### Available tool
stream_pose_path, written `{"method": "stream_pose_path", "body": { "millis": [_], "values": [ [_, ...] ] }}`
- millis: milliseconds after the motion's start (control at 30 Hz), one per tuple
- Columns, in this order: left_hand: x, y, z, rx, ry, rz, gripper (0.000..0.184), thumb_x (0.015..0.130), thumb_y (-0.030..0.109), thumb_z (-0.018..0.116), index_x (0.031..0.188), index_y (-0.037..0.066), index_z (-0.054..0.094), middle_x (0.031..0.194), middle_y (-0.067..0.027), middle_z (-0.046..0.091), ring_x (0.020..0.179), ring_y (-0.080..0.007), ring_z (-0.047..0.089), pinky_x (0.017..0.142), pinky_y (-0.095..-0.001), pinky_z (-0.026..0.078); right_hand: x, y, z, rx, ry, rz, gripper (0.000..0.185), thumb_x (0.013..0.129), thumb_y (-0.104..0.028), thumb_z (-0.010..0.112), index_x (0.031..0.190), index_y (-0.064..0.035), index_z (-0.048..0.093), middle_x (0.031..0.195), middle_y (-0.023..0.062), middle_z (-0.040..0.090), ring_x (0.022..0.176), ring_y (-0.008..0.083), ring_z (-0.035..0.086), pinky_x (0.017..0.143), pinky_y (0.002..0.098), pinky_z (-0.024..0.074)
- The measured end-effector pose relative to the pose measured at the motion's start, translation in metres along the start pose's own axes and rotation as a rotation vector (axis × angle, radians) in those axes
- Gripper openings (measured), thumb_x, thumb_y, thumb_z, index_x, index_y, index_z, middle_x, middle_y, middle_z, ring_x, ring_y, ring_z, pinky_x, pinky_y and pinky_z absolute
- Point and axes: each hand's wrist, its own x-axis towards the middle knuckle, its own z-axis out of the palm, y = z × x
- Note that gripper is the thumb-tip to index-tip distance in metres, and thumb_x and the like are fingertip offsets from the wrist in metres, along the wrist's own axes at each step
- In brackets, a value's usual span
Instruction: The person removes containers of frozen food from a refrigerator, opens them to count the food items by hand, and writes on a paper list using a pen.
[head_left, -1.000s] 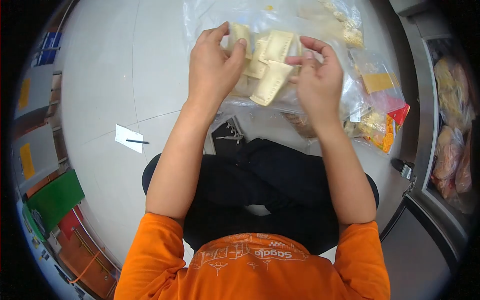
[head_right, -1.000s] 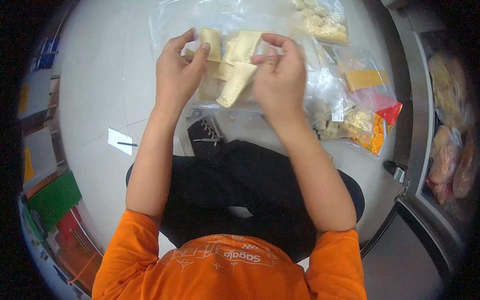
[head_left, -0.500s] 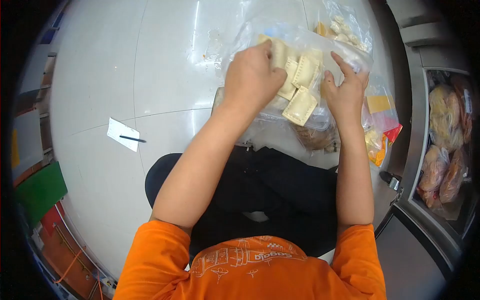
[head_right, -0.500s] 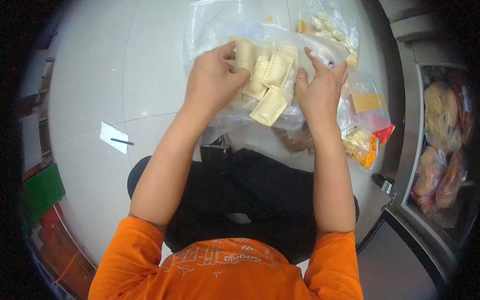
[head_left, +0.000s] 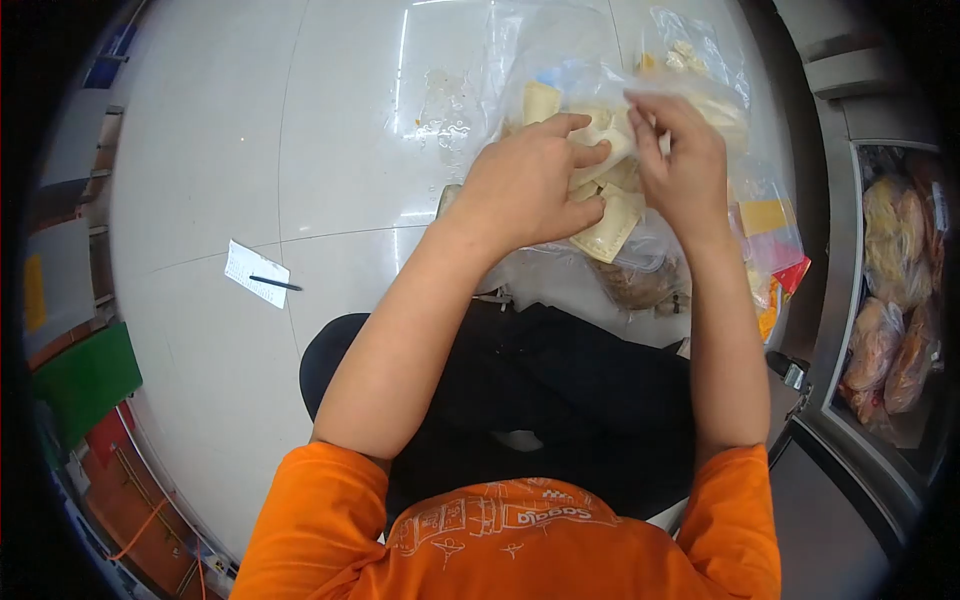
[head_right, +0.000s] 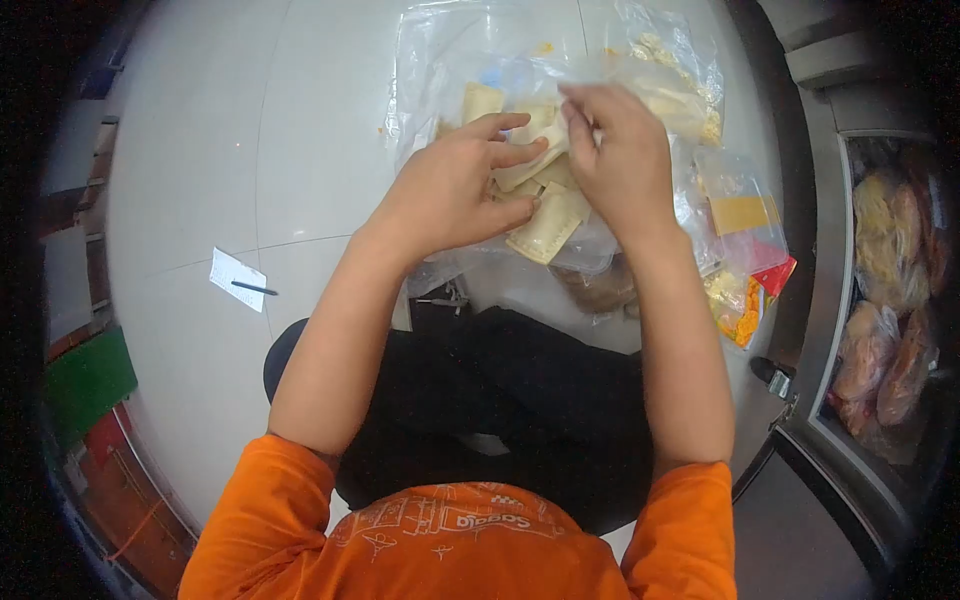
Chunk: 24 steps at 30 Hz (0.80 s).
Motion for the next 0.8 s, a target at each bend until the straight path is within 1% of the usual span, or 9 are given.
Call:
{"method": "stream_pose_path", "body": {
  "millis": [33, 133, 233, 333, 433, 533, 633, 733, 800],
  "values": [
    [0.000, -0.001, -0.003, -0.014, -0.020, -0.007, 0.055, 0.078, 0.030, 0.075, 0.129, 0.010, 0.072, 0.150, -0.0208, 0.051, 0.127, -0.0400, 0.059, 0.106, -0.0465, 0.049, 0.013, 0.000, 0.005, 0.005, 0.037, -0.068, 0.030, 0.088, -0.018, 0.075, 0.115, -0.0044, 0.074, 0.108, 0.0168, 0.073, 0.089, 0.0335, 0.069, 0.078, 0.0417, 0.0548],
    [-0.003, -0.005, -0.001, 0.072, 0.045, 0.069, 0.059, 0.076, 0.031, 0.078, 0.130, 0.010, 0.071, 0.158, -0.0287, 0.039, 0.143, -0.0496, 0.040, 0.115, -0.0491, 0.040, 0.039, -0.002, 0.015, -0.039, -0.032, -0.132, 0.027, 0.087, -0.019, 0.076, 0.110, -0.0042, 0.074, 0.106, 0.0141, 0.072, 0.091, 0.0343, 0.069, 0.079, 0.0429, 0.0548],
    [-0.004, 0.000, -0.007, 0.064, -0.021, -0.001, 0.061, 0.075, 0.031, 0.079, 0.132, 0.012, 0.070, 0.161, -0.0335, 0.029, 0.150, -0.0559, 0.020, 0.121, -0.0516, 0.031, 0.048, 0.007, 0.029, -0.210, -0.011, -0.232, 0.024, 0.086, -0.019, 0.077, 0.106, -0.0063, 0.075, 0.104, 0.0115, 0.071, 0.090, 0.0347, 0.068, 0.080, 0.0440, 0.0547],
    [-0.006, -0.001, -0.010, 0.036, -0.058, 0.005, 0.062, 0.075, 0.033, 0.079, 0.134, 0.014, 0.070, 0.159, -0.0367, 0.029, 0.151, -0.0559, 0.016, 0.123, -0.0523, 0.026, 0.060, 0.013, 0.028, -0.320, 0.074, -0.350, 0.015, 0.088, -0.018, 0.075, 0.101, -0.0094, 0.074, 0.102, 0.0099, 0.069, 0.089, 0.0344, 0.068, 0.077, 0.0445, 0.0545],
    [-0.008, 0.000, -0.014, 0.038, -0.168, -0.017, 0.063, 0.076, 0.036, 0.080, 0.135, 0.016, 0.069, 0.157, -0.0363, 0.034, 0.151, -0.0551, 0.019, 0.125, -0.0518, 0.021, 0.061, 0.010, 0.021, -0.205, 0.017, -0.310, 0.010, 0.089, -0.016, 0.073, 0.097, -0.0109, 0.073, 0.099, 0.0091, 0.068, 0.087, 0.0331, 0.068, 0.073, 0.0433, 0.0542],
    [-0.008, -0.007, -0.015, 0.006, -0.222, 0.018, 0.062, 0.077, 0.038, 0.080, 0.135, 0.018, 0.069, 0.155, -0.0354, 0.037, 0.150, -0.0541, 0.021, 0.126, -0.0509, 0.017, 0.069, 0.010, 0.016, -0.161, 0.090, -0.304, 0.005, 0.091, -0.014, 0.071, 0.093, -0.0102, 0.071, 0.094, 0.0089, 0.066, 0.081, 0.0330, 0.067, 0.071, 0.0406, 0.0541],
    [-0.009, -0.009, -0.014, 0.001, -0.193, 0.034, 0.060, 0.078, 0.038, 0.080, 0.134, 0.018, 0.069, 0.155, -0.0340, 0.038, 0.149, -0.0532, 0.025, 0.127, -0.0509, 0.017, 0.075, 0.010, 0.018, -0.108, 0.097, -0.277, 0.018, 0.096, -0.015, 0.069, 0.108, -0.0018, 0.065, 0.082, 0.0155, 0.069, 0.074, 0.0320, 0.069, 0.068, 0.0364, 0.0527],
    [-0.007, -0.013, -0.011, 0.001, -0.169, 0.047, 0.059, 0.079, 0.038, 0.080, 0.133, 0.019, 0.070, 0.156, -0.0338, 0.038, 0.148, -0.0539, 0.027, 0.127, -0.0495, 0.017, 0.076, 0.012, 0.022, -0.024, 0.033, -0.160, 0.019, 0.099, -0.014, 0.065, 0.113, -0.0018, 0.061, 0.083, 0.0186, 0.070, 0.075, 0.0325, 0.071, 0.070, 0.0374, 0.0534],
    [-0.007, -0.009, -0.016, -0.059, -0.200, -0.018, 0.063, 0.077, 0.035, 0.083, 0.135, 0.017, 0.068, 0.156, -0.0331, 0.037, 0.148, -0.0520, 0.030, 0.126, -0.0466, 0.021, 0.076, 0.012, 0.025, -0.131, 0.054, -0.138, 0.017, 0.102, -0.015, 0.062, 0.114, -0.0030, 0.059, 0.084, 0.0175, 0.070, 0.077, 0.0310, 0.071, 0.071, 0.0372, 0.0534]
  ]
}}
